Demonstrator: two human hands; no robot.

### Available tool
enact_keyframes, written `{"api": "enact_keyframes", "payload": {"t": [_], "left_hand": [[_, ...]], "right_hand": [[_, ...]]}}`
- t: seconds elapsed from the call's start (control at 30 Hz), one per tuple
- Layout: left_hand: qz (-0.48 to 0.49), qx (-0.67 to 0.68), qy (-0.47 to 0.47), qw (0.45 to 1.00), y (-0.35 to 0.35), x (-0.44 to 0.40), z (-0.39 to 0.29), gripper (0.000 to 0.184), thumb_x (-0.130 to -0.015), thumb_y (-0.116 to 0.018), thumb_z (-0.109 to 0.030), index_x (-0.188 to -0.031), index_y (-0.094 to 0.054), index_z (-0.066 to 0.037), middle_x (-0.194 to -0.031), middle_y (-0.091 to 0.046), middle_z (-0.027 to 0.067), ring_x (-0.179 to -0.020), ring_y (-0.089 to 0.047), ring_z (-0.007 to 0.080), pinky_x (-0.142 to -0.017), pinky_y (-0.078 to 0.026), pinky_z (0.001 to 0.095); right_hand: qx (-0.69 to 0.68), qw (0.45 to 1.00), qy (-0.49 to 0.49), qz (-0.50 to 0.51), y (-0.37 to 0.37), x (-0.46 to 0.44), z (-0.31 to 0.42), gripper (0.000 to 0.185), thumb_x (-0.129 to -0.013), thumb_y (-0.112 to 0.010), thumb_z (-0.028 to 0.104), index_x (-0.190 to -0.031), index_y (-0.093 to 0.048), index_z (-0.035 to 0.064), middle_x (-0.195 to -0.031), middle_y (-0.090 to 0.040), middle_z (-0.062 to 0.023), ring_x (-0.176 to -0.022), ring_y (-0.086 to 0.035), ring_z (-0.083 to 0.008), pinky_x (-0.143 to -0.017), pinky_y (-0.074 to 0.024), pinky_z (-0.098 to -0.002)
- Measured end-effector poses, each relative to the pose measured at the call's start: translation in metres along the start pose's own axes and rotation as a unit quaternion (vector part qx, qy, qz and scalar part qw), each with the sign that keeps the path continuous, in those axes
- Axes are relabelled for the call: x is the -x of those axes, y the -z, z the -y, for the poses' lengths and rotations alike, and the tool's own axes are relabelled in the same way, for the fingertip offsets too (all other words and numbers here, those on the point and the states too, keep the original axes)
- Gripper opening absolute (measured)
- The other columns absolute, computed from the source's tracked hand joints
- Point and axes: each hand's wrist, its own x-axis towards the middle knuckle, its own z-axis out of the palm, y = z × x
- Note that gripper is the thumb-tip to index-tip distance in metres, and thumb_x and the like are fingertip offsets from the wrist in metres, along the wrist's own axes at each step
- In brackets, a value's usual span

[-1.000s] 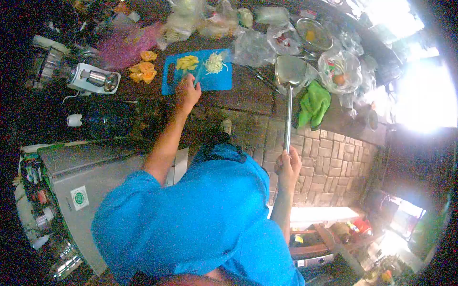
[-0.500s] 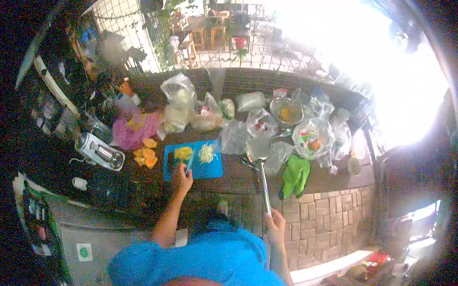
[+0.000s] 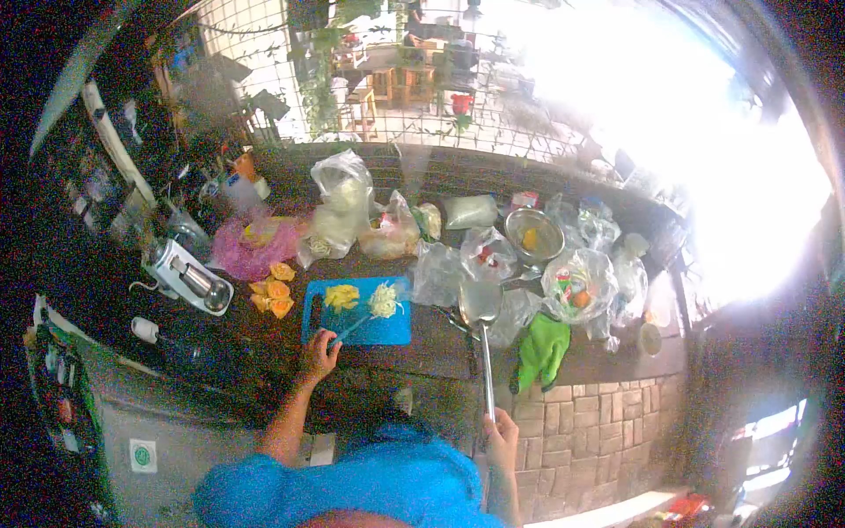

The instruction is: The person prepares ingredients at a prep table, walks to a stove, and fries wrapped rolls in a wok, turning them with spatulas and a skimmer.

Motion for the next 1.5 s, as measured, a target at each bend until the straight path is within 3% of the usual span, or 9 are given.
{"api": "enact_keyframes", "payload": {"t": [0.3, 0.63, 0.87, 1.1, 1.13, 1.23, 1.27, 1.33, 1.5], "left_hand": [[0.031, -0.012, -0.051, 0.998, 0.0, -0.017, 0.02, 0.014, -0.08, -0.071, -0.014, -0.089, -0.067, -0.005, -0.09, -0.065, 0.0075, -0.089, -0.058, 0.0273, -0.082, -0.047, 0.0403], [0.05, -0.042, -0.049, 0.997, 0.001, -0.025, 0.011, 0.023, -0.081, -0.069, -0.013, -0.103, -0.068, -0.007, -0.093, -0.06, 0.0052, -0.099, -0.054, 0.0253, -0.088, -0.042, 0.041], [-0.054, 0.048, -0.034, 0.997, -0.008, -0.03, -0.016, 0.014, -0.083, -0.068, -0.016, -0.083, -0.057, -0.007, -0.086, -0.058, 0.0077, -0.089, -0.057, 0.0295, -0.081, -0.043, 0.0432], [0.009, 0.243, -0.058, 0.968, -0.039, -0.031, -0.093, 0.015, -0.084, -0.066, -0.012, -0.077, -0.055, -0.004, -0.08, -0.057, 0.0112, -0.074, -0.056, 0.0301, -0.07, -0.044, 0.0413], [0.017, 0.332, -0.029, 0.943, -0.047, -0.033, -0.117, 0.01, -0.084, -0.063, -0.008, -0.08, -0.055, -0.003, -0.08, -0.059, 0.0106, -0.07, -0.057, 0.0258, -0.063, -0.045, 0.0374], [0.196, 0.471, 0.079, 0.856, -0.052, -0.029, -0.2, 0.014, -0.084, -0.062, -0.007, -0.096, -0.061, -0.001, -0.094, -0.064, 0.0087, -0.08, -0.061, 0.0157, -0.072, -0.049, 0.03], [0.234, 0.476, 0.059, 0.846, -0.058, -0.029, -0.223, 0.014, -0.084, -0.062, -0.007, -0.096, -0.061, -0.001, -0.094, -0.064, 0.0087, -0.08, -0.061, 0.0157, -0.072, -0.049, 0.03], [0.496, 0.487, -0.034, 0.718, -0.069, -0.018, -0.28, 0.026, -0.088, -0.061, -0.016, -0.109, -0.062, -0.001, -0.105, -0.063, 0.0099, -0.088, -0.063, 0.0179, -0.078, -0.05, 0.0304], [0.62, 0.565, -0.215, 0.5, -0.098, 0.053, -0.422, 0.044, -0.095, -0.052, -0.036, -0.115, -0.06, 0.002, -0.105, -0.065, 0.0125, -0.089, -0.063, 0.0224, -0.081, -0.049, 0.0342]], "right_hand": [[0.027, 0.999, -0.031, 0.024, -0.009, -0.006, 0.012, 0.019, -0.096, -0.053, 0.018, -0.109, -0.057, 0.0058, -0.059, -0.038, 0.0057, -0.045, -0.034, -0.0033, -0.039, -0.0244, -0.0187], [0.039, 0.997, -0.062, -0.017, -0.026, -0.015, 0.028, 0.011, -0.095, -0.054, 0.017, -0.098, -0.055, 0.0067, -0.059, -0.043, 0.0028, -0.044, -0.036, -0.0046, -0.038, -0.0269, -0.0209], [0.041, 0.997, -0.052, 0.025, -0.028, -0.028, 0.033, 0.009, -0.094, -0.054, 0.016, -0.096, -0.054, 0.0072, -0.058, -0.042, 0.0038, -0.044, -0.036, -0.0044, -0.039, -0.0267, -0.021], [0.056, 0.998, 0.028, 0.005, -0.021, -0.026, 0.047, 0.02, -0.093, -0.056, 0.02, -0.102, -0.056, 0.0033, -0.058, -0.04, 0.0057, -0.044, -0.037, -0.0042, -0.038, -0.0284, -0.0208], [-0.031, 0.999, 0.003, 0.02, -0.007, -0.018, 0.049, 0.022, -0.091, -0.063, 0.017, -0.111, -0.06, 0.0072, -0.065, -0.048, 0.0073, -0.051, -0.041, -0.0023, -0.042, -0.0303, -0.0197], [-0.009, 0.999, 0.032, -0.031, 0.021, 0.02, 0.058, 0.023, -0.094, -0.059, 0.02, -0.11, -0.059, 0.0041, -0.062, -0.046, 0.0069, -0.048, -0.039, -0.0024, -0.042, -0.0299, -0.0206], [-0.026, 0.998, 0.032, -0.048, 0.029, 0.031, 0.062, 0.024, -0.095, -0.057, 0.02, -0.111, -0.058, 0.0025, -0.063, -0.047, 0.0064, -0.05, -0.04, -0.0021, -0.043, -0.0305, -0.0202], [-0.054, 0.991, 0.031, -0.118, 0.053, 0.069, 0.061, 0.024, -0.097, -0.053, 0.023, -0.11, -0.058, 0.0032, -0.061, -0.045, 0.0052, -0.049, -0.039, -0.0026, -0.042, -0.0278, -0.0202], [0.019, 0.947, 0.099, -0.304, 0.11, 0.142, 0.028, 0.027, -0.101, -0.044, 0.028, -0.108, -0.057, 0.0048, -0.063, -0.045, 0.0035, -0.052, -0.038, -0.0044, -0.045, -0.0303, -0.0219]]}}
